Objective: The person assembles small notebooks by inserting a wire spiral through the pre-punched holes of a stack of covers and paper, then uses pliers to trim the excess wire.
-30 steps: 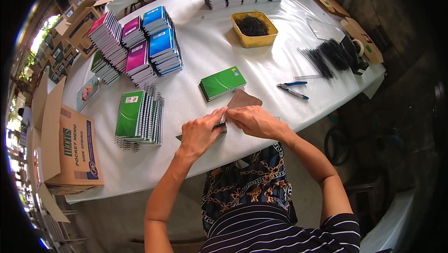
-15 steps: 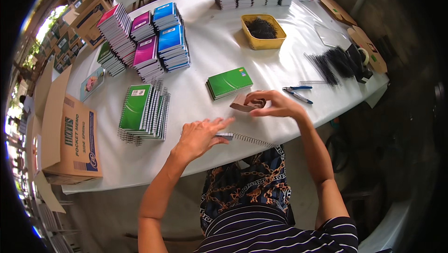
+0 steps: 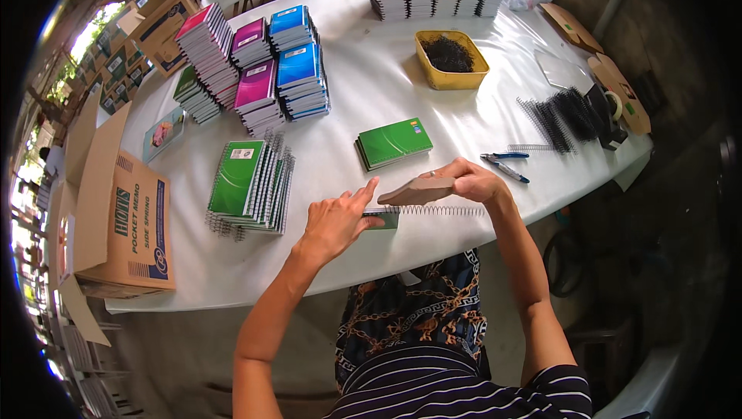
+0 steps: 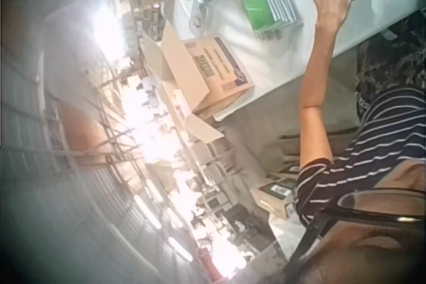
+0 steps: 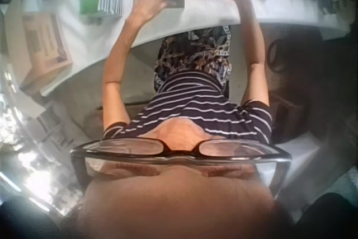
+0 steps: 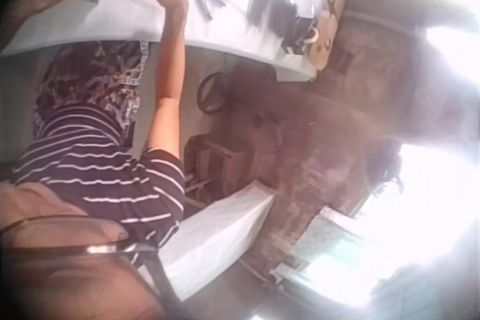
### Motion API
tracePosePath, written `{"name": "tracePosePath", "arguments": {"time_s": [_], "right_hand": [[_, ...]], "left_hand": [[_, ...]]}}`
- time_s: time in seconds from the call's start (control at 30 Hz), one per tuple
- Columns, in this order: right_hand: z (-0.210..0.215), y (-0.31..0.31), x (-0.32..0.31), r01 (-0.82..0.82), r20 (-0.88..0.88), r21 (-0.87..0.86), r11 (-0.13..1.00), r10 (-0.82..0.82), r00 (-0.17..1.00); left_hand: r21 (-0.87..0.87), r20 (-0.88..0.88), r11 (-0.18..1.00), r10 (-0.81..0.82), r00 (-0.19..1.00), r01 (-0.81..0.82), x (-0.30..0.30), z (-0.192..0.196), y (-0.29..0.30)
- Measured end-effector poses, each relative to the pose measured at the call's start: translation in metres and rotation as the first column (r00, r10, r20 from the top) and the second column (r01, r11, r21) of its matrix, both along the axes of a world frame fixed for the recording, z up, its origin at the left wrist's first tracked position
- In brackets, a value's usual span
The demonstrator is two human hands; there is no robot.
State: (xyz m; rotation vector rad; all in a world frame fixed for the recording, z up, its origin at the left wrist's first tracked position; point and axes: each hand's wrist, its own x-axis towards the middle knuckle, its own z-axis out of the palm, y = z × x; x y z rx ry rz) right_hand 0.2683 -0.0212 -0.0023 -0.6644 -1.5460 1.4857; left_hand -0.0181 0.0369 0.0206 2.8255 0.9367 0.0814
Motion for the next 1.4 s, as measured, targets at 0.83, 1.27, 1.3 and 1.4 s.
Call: {"name": "tracePosePath", "arguments": {"time_s": [0.83, 1.27, 1.3, 1.4], "right_hand": [[0.002, 0.016, -0.012, 0.083, 0.266, -0.038, 0.996, -0.070, 0.961], [0.006, 0.015, -0.024, 0.086, 0.294, -0.078, 0.993, -0.059, 0.954], [0.007, 0.014, -0.027, 0.065, 0.253, -0.070, 0.995, -0.045, 0.966], [0.014, 0.016, -0.032, 0.086, 0.356, -0.119, 0.989, -0.039, 0.934]], "left_hand": [[-0.437, 0.503, 0.899, 0.252, 0.827, -0.009, -0.015, -0.028, 0.024], [-0.668, 0.723, 0.682, 0.501, 0.475, 0.297, -0.013, -0.074, 0.012], [-0.665, 0.727, 0.684, 0.501, 0.469, 0.300, -0.014, -0.076, 0.011], [-0.656, 0.748, 0.655, 0.498, 0.438, 0.376, -0.012, -0.078, 0.014]]}}
